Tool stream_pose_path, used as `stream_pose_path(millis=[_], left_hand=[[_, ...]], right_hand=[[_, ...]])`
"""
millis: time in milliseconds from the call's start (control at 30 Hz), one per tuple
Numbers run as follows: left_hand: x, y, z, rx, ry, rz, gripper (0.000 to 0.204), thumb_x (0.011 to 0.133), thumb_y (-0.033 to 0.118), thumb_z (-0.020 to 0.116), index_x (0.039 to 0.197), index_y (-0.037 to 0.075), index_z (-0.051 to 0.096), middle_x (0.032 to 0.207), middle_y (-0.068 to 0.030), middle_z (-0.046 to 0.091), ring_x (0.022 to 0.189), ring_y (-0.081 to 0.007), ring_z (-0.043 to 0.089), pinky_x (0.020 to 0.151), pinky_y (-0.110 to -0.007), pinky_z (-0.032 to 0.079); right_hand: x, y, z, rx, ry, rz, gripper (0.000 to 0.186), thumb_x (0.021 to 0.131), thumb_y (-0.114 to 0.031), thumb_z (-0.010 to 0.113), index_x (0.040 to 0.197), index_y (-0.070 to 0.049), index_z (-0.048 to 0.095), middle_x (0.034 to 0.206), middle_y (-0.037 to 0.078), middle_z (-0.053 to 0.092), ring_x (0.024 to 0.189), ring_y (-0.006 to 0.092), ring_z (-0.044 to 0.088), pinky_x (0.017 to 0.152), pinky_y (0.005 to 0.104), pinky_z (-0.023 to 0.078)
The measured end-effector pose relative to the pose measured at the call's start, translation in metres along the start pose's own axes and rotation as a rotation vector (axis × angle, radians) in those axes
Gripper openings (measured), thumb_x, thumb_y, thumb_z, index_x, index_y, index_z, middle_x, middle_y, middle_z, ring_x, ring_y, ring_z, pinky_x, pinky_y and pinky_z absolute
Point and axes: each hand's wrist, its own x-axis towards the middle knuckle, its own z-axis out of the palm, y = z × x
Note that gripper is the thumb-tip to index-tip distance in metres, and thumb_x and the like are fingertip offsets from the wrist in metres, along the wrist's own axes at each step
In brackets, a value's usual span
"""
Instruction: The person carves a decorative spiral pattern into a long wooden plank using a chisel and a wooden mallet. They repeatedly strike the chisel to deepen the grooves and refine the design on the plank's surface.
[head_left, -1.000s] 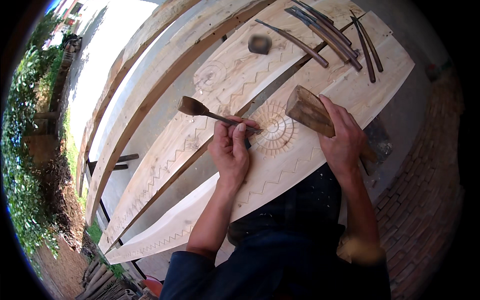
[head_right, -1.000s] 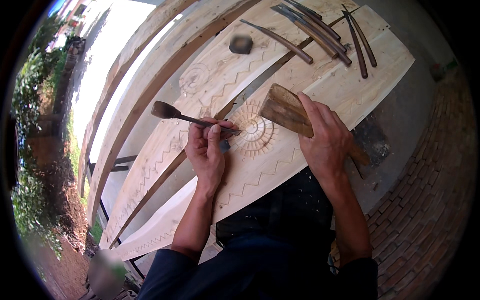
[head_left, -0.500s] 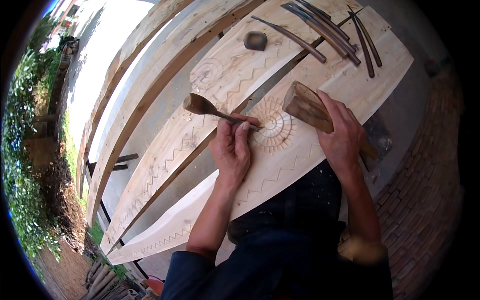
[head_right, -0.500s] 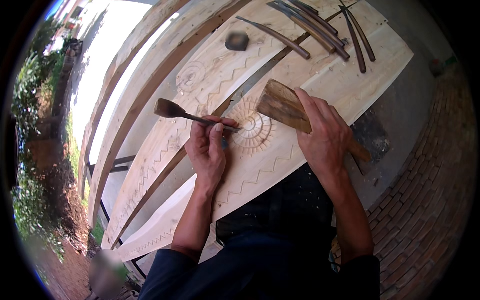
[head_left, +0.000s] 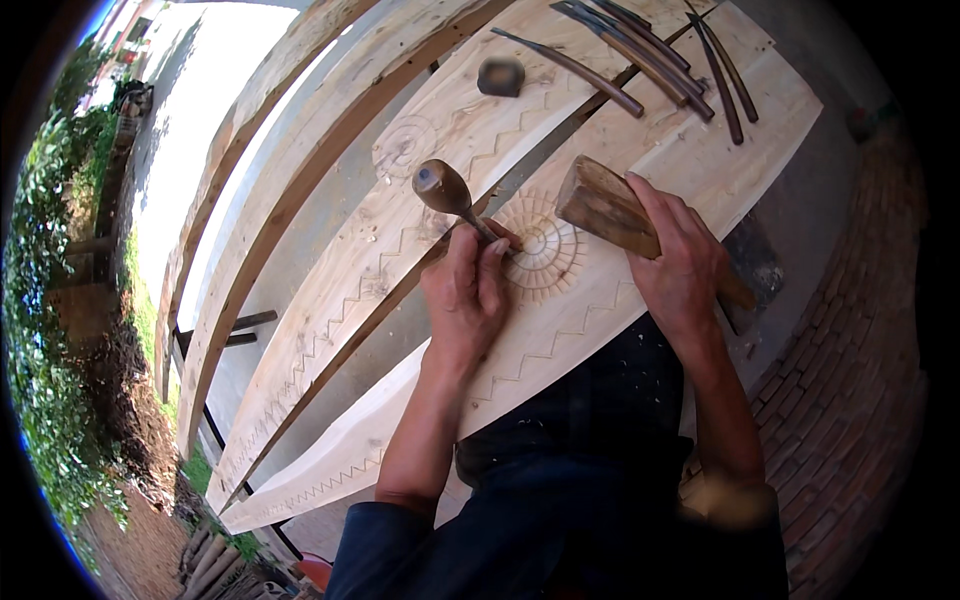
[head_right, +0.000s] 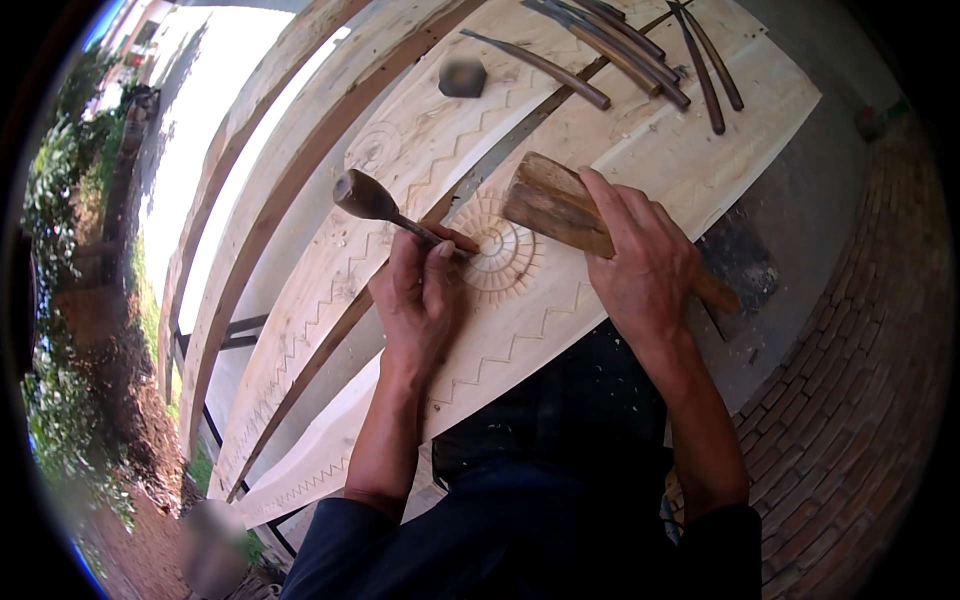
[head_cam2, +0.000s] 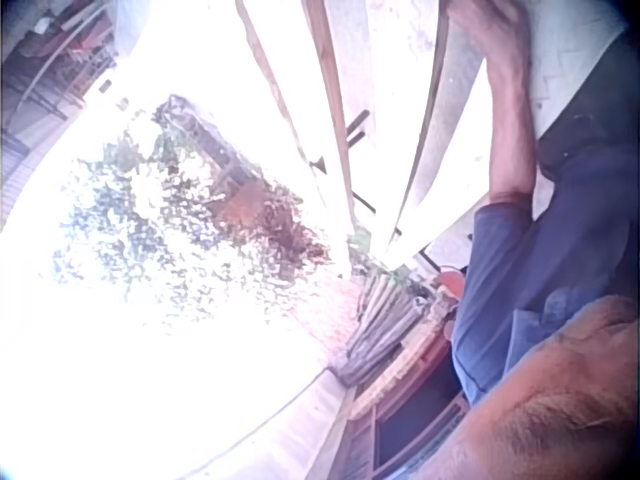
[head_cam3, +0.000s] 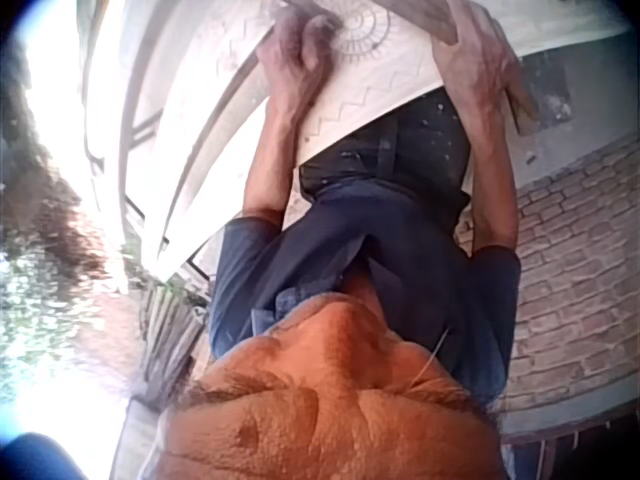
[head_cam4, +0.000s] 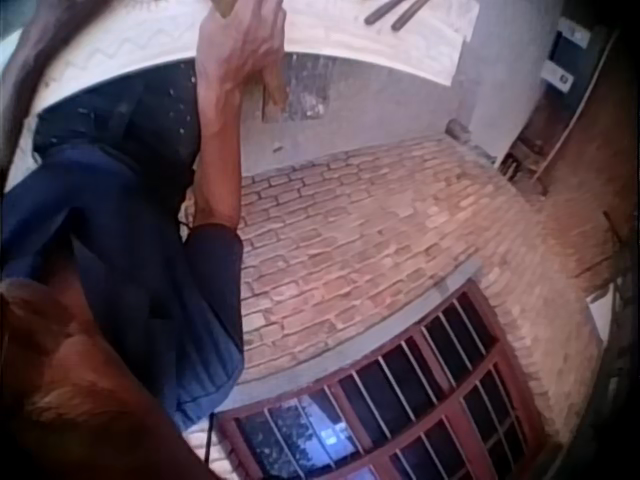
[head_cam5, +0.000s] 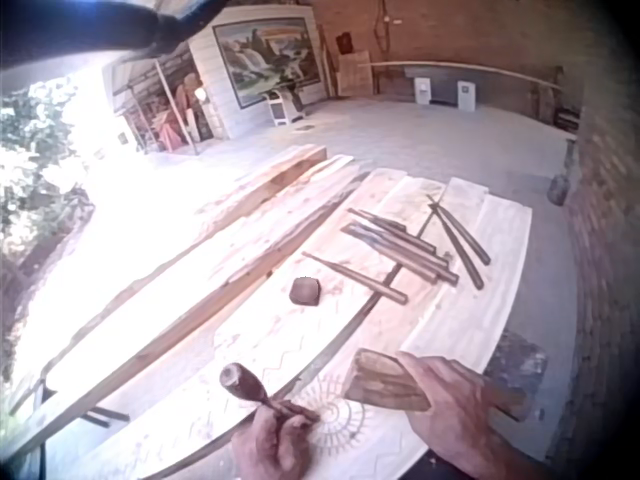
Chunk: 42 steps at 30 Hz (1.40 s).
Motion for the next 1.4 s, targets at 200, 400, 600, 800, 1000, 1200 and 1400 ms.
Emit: stream_pose_path(millis=[200,400,600,800,1000,1200,1400], left_hand=[[0.0,0.001,0.002,0.122,-0.027,0.106,0.012,0.101,-0.004,0.071,0.106,0.003,0.063,0.091,-0.0159,0.077,0.076,-0.0363,0.076,0.067,-0.041,0.06],[-0.001,-0.001,0.004,0.122,-0.009,0.15,0.015,0.099,-0.004,0.073,0.109,0.004,0.064,0.089,-0.0149,0.076,0.075,-0.0355,0.076,0.065,-0.042,0.058],[-0.002,-0.003,0.004,0.191,-0.003,0.226,0.017,0.099,-0.005,0.073,0.109,0.004,0.064,0.09,-0.0135,0.077,0.074,-0.0346,0.076,0.065,-0.041,0.058],[-0.001,-0.002,0.008,0.121,0.009,0.184,0.011,0.101,-0.007,0.069,0.105,0.002,0.064,0.096,-0.0137,0.08,0.076,-0.0313,0.078,0.068,-0.038,0.06],[-0.003,0.002,0.006,0.181,0.003,0.186,0.014,0.099,-0.006,0.071,0.108,0.003,0.064,0.092,-0.0135,0.079,0.073,-0.0329,0.077,0.064,-0.04,0.058],[-0.002,-0.006,0.009,0.193,0.026,0.231,0.019,0.097,-0.004,0.075,0.112,0.004,0.065,0.089,-0.0138,0.078,0.073,-0.0347,0.076,0.062,-0.041,0.058],[-0.002,0.002,0.009,0.184,-0.001,0.209,0.008,0.103,-0.007,0.066,0.104,0.001,0.064,0.093,-0.0152,0.08,0.074,-0.0326,0.078,0.067,-0.038,0.059]], right_hand=[[-0.001,0.001,0.001,-0.004,0.014,-0.006,0.093,0.069,0.008,0.089,0.154,-0.021,0.066,0.125,0.005,0.075,0.113,0.0301,0.075,0.091,0.0434,0.062],[0.0,0.002,0.001,-0.012,0.01,0.001,0.093,0.068,0.008,0.089,0.154,-0.021,0.066,0.126,0.005,0.075,0.113,0.0301,0.075,0.091,0.0433,0.062],[0.001,0.0,0.0,0.003,-0.006,0.003,0.095,0.068,0.008,0.089,0.155,-0.022,0.065,0.126,0.005,0.075,0.113,0.0307,0.074,0.093,0.0435,0.061],[0.002,0.0,-0.003,0.015,-0.023,0.017,0.095,0.069,0.006,0.09,0.155,-0.021,0.064,0.126,0.006,0.075,0.114,0.031,0.074,0.094,0.0437,0.061],[0.001,0.0,-0.004,0.039,-0.026,0.019,0.094,0.069,0.005,0.091,0.155,-0.021,0.065,0.127,0.006,0.075,0.115,0.0309,0.074,0.096,0.044,0.06],[0.018,-0.012,-0.019,0.172,0.109,-0.025,0.078,0.076,0.006,0.091,0.149,-0.012,0.07,0.127,0.013,0.079,0.117,0.0345,0.078,0.097,0.0407,0.062],[0.061,-0.049,-0.07,0.398,0.403,-0.196,0.072,0.079,0.01,0.088,0.145,-0.011,0.073,0.127,0.011,0.08,0.111,0.0302,0.08,0.097,0.0397,0.063]])
